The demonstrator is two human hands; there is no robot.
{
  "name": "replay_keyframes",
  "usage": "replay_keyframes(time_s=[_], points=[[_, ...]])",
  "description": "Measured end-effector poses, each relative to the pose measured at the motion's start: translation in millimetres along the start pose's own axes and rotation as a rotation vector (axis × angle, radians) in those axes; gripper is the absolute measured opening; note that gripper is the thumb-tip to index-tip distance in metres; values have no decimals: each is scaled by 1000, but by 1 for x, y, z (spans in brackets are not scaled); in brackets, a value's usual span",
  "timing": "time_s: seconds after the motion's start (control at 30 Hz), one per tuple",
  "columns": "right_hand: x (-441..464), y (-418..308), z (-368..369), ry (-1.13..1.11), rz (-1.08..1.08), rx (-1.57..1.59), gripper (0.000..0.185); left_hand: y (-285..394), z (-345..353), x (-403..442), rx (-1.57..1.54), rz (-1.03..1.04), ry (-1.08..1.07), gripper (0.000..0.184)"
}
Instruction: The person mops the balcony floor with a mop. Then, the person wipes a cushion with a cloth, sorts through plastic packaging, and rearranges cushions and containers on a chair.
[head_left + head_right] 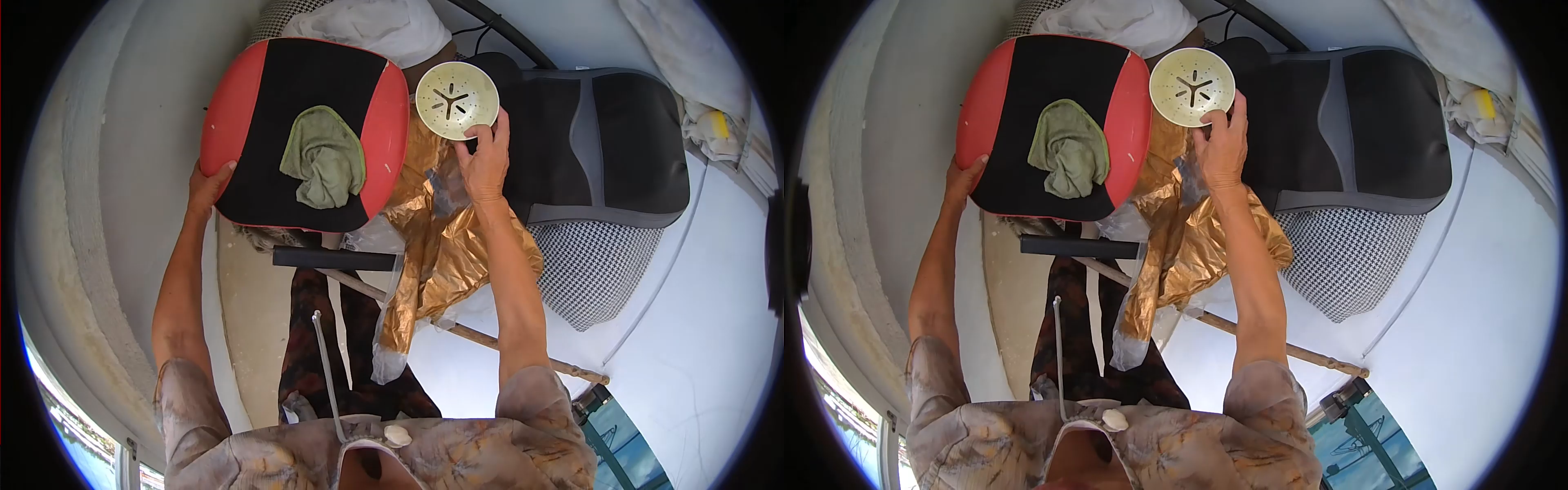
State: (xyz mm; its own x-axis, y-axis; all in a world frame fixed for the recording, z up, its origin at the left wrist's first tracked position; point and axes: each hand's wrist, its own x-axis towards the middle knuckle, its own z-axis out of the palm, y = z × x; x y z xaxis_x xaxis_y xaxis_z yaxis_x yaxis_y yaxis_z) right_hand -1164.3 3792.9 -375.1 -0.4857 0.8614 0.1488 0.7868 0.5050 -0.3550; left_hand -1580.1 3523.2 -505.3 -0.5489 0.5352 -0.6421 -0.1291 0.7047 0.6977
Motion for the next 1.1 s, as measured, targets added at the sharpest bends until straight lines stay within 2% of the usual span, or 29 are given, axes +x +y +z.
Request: replay_keyframes(time_s=[0.17,0.3,0.4,0.5,0.53,0.73,0.93,1.07,1.1], points=[[-11,-29,-2,49,29,165,37,3,-1,-2,-17,7,-20,86],[-21,-25,9,73,115,249,38,5,1,-4,21,14,-10,79],[-32,-8,28,46,521,802,35,3,2,-2,30,9,1,81],[-40,3,19,-64,930,1154,31,5,2,-4,-15,14,3,85],[-44,1,15,-66,924,1322,25,5,2,-4,-22,25,1,84],[-58,-11,12,-205,1019,1660,27,8,4,-7,-74,35,-19,84],[-63,-39,35,-280,859,1683,24,14,6,-15,-25,20,29,85],[-58,-72,50,-489,780,1782,27,18,5,-15,43,-3,38,90],[-57,-83,56,-522,728,1714,28,17,7,-13,29,-8,44,91]])
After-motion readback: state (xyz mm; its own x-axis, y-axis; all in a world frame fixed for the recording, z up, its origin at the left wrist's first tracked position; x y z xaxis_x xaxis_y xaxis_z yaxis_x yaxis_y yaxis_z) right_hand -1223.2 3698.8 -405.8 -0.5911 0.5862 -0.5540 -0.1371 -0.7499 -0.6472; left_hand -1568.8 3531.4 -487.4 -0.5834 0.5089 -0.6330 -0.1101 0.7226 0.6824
